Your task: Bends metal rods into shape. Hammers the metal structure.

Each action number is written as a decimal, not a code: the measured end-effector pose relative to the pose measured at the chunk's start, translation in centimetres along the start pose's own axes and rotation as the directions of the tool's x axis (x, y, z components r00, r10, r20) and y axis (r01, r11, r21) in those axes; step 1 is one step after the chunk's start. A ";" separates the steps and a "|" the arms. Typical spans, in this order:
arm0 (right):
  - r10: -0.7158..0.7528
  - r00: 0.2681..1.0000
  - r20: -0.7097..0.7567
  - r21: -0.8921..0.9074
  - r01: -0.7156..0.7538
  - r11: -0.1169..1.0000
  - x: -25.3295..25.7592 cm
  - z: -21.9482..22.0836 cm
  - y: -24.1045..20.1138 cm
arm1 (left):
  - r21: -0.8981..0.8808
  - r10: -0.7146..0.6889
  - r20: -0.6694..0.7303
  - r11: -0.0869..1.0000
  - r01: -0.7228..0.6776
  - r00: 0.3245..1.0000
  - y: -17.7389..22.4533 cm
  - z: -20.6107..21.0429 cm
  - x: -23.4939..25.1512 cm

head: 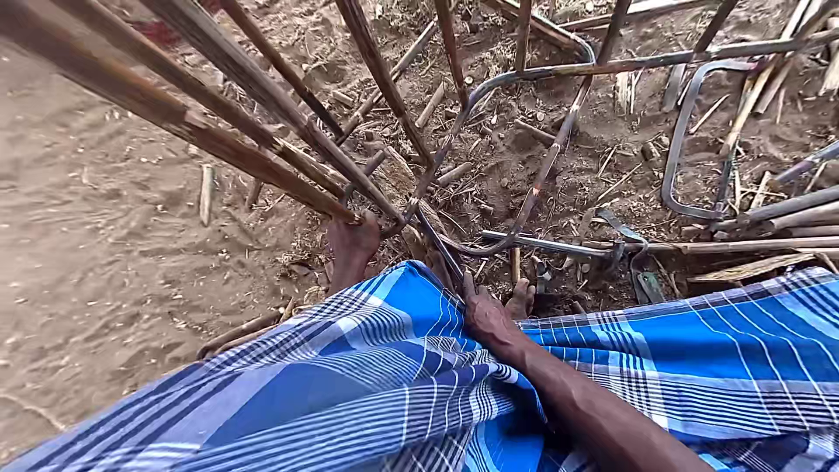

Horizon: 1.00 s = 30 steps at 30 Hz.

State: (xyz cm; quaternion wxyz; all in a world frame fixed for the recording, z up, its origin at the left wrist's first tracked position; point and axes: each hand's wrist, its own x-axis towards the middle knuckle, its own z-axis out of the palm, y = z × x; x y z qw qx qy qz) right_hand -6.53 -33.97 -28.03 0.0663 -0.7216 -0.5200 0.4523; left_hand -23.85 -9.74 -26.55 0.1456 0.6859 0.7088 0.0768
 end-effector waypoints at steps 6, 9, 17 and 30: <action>0.000 0.999 0.036 0.008 0.000 1.000 1.1 0.0 0.8 | -0.072 -0.025 -0.002 0.997 0.025 1.000 0.1 0.1 0.3; -0.016 0.999 0.035 0.023 0.015 1.000 -0.1 -1.1 0.6 | -0.060 -0.025 -0.021 0.998 0.024 0.999 0.4 0.3 -0.1; -0.017 0.994 0.106 0.007 0.016 1.000 2.0 -0.2 2.0 | -0.064 -0.038 -0.019 0.997 0.037 0.999 1.3 0.1 -1.1; -0.008 0.998 0.057 -0.057 0.011 0.998 1.1 -0.7 1.6 | -0.015 -0.039 -0.039 0.999 0.039 0.998 1.5 0.3 -1.6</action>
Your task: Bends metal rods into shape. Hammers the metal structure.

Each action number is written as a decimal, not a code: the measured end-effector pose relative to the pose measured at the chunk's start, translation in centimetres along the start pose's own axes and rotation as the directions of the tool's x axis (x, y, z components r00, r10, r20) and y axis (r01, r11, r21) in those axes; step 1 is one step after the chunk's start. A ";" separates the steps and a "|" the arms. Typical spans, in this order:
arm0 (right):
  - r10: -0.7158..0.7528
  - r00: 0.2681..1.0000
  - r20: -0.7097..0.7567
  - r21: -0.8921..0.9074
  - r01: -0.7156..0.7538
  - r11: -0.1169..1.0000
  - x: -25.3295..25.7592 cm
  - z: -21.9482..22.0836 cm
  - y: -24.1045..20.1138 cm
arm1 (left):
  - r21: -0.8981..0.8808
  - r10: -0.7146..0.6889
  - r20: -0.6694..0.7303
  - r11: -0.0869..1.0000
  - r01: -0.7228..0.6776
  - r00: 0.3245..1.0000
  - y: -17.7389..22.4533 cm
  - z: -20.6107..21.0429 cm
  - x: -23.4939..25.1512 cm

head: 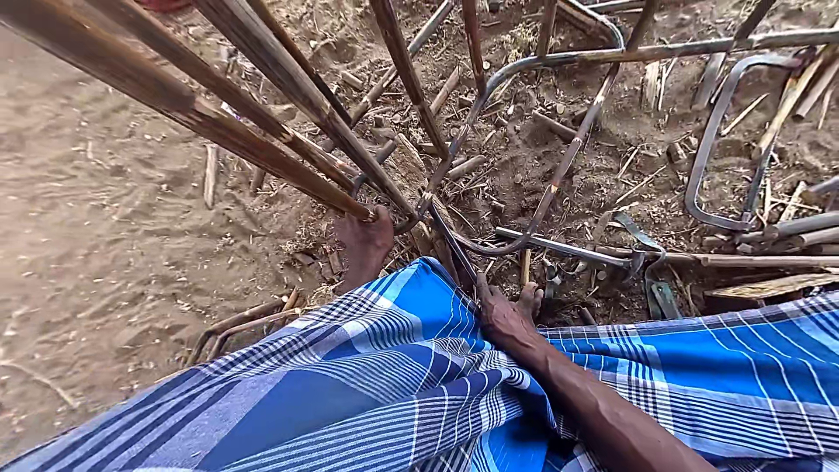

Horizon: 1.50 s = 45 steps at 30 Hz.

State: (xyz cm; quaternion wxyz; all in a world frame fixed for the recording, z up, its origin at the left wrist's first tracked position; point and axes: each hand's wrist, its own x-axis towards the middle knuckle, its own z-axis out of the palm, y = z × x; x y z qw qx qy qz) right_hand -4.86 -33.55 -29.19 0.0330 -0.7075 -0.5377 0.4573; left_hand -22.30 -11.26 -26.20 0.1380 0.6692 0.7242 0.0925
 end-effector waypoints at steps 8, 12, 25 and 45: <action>-0.008 0.988 0.153 0.234 -0.029 0.972 0.2 -3.9 1.0 | -0.073 0.024 -0.049 0.997 -0.027 0.999 0.3 1.3 -2.1; 0.019 0.953 0.303 0.594 -0.205 0.778 -2.7 -10.1 2.0 | -0.037 -0.167 0.249 0.983 0.181 0.954 3.8 -2.0 -4.4; 0.480 0.781 -0.398 0.111 -0.478 0.871 -0.9 -20.2 23.8 | -0.221 0.078 0.102 0.974 -0.053 0.992 -3.2 -0.3 4.1; -0.147 0.971 -0.187 -0.525 0.028 0.851 0.3 -14.4 20.0 | -0.487 0.337 0.243 0.853 -0.186 0.910 -6.1 0.7 5.3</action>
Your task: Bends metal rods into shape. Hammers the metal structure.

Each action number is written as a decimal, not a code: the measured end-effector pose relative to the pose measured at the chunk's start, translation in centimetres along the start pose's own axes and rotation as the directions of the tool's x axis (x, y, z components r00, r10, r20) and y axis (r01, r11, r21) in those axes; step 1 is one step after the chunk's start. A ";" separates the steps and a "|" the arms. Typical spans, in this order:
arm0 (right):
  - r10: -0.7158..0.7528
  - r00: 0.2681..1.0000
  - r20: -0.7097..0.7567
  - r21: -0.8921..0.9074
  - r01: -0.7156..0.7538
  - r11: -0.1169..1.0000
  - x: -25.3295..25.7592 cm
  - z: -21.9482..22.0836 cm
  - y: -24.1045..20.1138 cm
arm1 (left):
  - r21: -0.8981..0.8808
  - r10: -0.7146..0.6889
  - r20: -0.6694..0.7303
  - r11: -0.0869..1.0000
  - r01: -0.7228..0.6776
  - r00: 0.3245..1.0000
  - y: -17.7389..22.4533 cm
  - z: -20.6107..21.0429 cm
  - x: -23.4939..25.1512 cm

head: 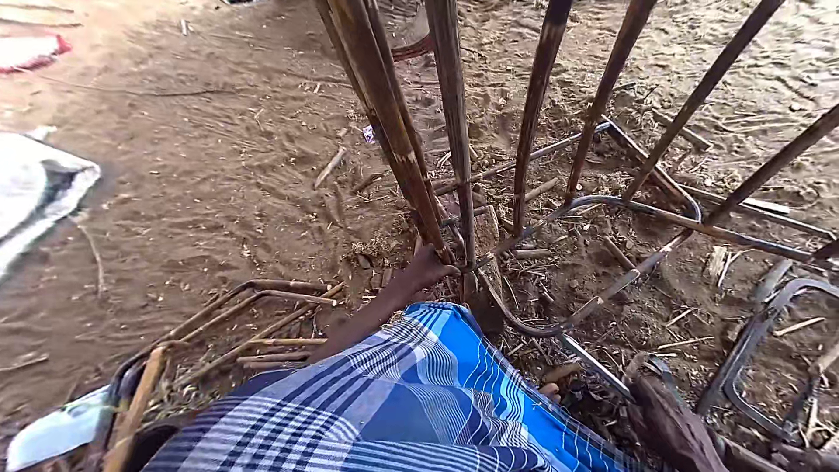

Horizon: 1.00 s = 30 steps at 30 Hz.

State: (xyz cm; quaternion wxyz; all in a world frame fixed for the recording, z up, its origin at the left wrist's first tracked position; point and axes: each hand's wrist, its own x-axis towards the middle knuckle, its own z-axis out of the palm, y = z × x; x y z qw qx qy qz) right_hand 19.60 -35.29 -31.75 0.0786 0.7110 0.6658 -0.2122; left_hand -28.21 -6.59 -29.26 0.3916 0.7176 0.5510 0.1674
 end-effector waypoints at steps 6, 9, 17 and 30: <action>0.088 0.996 0.030 0.389 -0.092 0.917 -4.7 -4.1 5.2 | -0.048 0.023 -0.029 0.999 -0.025 0.999 0.3 0.1 -0.3; 0.106 0.990 -0.090 0.419 -0.059 0.906 -6.0 -8.2 4.3 | -0.097 0.021 -0.043 0.995 -0.025 0.999 -0.1 0.4 -0.2; -0.104 0.989 0.103 0.969 -0.124 -0.216 -6.2 -7.3 -1.3 | -0.111 -0.011 -0.056 0.994 0.005 0.998 0.7 0.4 -0.4; -0.084 0.993 -0.084 0.904 0.111 0.414 1.7 -5.3 -16.2 | -0.003 -0.076 -0.075 0.997 0.076 0.994 0.6 0.5 -0.3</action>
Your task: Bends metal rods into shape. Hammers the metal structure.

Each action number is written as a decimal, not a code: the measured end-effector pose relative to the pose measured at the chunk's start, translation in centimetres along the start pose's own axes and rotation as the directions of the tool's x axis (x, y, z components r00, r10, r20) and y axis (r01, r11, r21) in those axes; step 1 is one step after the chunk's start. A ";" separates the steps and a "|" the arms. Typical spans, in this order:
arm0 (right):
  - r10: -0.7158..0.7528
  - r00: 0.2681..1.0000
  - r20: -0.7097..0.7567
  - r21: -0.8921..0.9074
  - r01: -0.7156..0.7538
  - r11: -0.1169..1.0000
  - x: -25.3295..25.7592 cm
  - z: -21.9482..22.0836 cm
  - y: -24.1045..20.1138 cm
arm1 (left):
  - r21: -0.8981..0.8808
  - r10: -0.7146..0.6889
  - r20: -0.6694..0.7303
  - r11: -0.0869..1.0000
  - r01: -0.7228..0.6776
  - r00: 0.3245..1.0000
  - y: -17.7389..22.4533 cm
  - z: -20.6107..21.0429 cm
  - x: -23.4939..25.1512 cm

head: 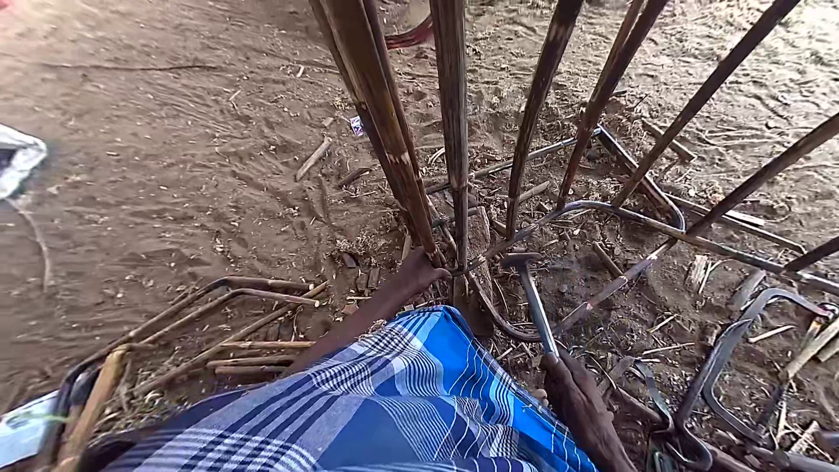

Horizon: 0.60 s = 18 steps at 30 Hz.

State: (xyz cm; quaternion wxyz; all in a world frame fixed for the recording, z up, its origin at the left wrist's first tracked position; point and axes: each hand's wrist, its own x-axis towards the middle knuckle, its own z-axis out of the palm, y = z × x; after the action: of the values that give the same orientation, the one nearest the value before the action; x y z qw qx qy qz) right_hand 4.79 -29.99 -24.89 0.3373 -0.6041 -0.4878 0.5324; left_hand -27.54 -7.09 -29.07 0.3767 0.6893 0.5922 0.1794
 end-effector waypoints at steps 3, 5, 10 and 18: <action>-0.280 0.952 -0.122 0.040 0.287 0.957 1.2 1.1 -4.3 | -0.023 -0.015 -0.007 1.000 0.014 1.000 0.0 0.2 -0.4; -0.386 0.901 -0.200 -0.002 0.393 0.919 3.7 3.1 -3.5 | -0.012 -0.020 -0.012 1.000 0.020 1.000 0.0 0.3 -0.7; 0.252 0.958 0.140 -0.164 -0.228 0.960 7.1 3.3 -0.5 | 0.065 -0.008 -0.037 0.998 0.011 0.999 0.8 -0.1 -0.8; -0.192 0.973 -0.128 -0.114 0.178 0.977 5.8 5.7 0.9 | -0.060 -0.037 0.008 0.998 0.037 0.999 -0.4 0.4 -0.9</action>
State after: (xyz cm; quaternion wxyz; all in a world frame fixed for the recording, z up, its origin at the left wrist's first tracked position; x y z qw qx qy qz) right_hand -0.78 -25.40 -28.73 0.3873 -0.6077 -0.5440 0.4299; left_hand -27.77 -8.03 -29.42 0.4025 0.6673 0.5979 0.1877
